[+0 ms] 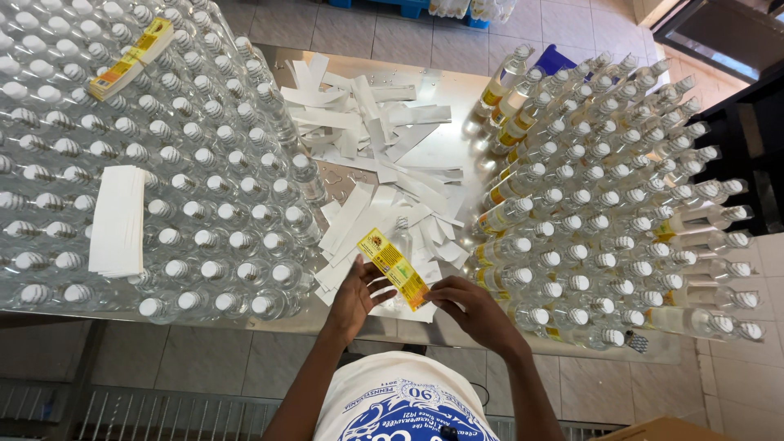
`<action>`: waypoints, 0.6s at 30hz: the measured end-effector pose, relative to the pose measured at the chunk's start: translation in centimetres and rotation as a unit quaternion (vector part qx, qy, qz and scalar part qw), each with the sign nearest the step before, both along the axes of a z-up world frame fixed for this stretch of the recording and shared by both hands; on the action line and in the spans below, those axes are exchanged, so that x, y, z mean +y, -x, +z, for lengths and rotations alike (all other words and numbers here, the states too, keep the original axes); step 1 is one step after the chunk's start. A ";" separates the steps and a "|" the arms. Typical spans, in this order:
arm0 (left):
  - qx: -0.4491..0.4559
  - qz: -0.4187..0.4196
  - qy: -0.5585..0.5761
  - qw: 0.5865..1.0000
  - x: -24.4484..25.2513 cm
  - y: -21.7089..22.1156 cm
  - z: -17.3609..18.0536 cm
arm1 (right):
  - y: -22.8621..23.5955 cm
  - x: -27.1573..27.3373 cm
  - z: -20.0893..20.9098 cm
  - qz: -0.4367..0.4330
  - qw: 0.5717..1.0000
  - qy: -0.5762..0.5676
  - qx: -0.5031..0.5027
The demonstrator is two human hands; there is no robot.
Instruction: The person repeatedly picks up clear plastic bottles, applies yellow labels to them by hand, and places the labeled bottles into a growing stack on the right side of the table. The process is performed one at a time in a repetitive loop.
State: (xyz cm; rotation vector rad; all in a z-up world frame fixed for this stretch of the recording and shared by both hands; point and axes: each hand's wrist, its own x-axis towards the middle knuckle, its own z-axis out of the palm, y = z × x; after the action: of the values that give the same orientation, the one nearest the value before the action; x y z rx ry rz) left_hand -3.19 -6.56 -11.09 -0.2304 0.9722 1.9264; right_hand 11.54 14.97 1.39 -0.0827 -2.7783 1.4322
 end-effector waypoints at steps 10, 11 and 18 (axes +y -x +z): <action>0.061 0.107 0.090 0.988 1.8 -2.0 0.2 | -1.1 2.5 -11.5 -0.106 0.819 0.557 0.085; 0.061 0.121 0.101 0.986 2.0 -2.2 0.0 | -1.2 1.5 -12.8 -0.157 0.849 0.503 0.030; 0.053 0.137 0.154 0.977 3.0 -4.2 -7.5 | -0.4 -4.8 -19.0 -0.309 0.819 0.477 -0.081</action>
State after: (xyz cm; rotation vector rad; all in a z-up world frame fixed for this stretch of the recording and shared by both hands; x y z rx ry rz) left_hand 1.04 -3.51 -18.61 -0.4639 1.3705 2.0441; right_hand 11.89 10.13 -17.60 -1.0163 -1.5149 2.4014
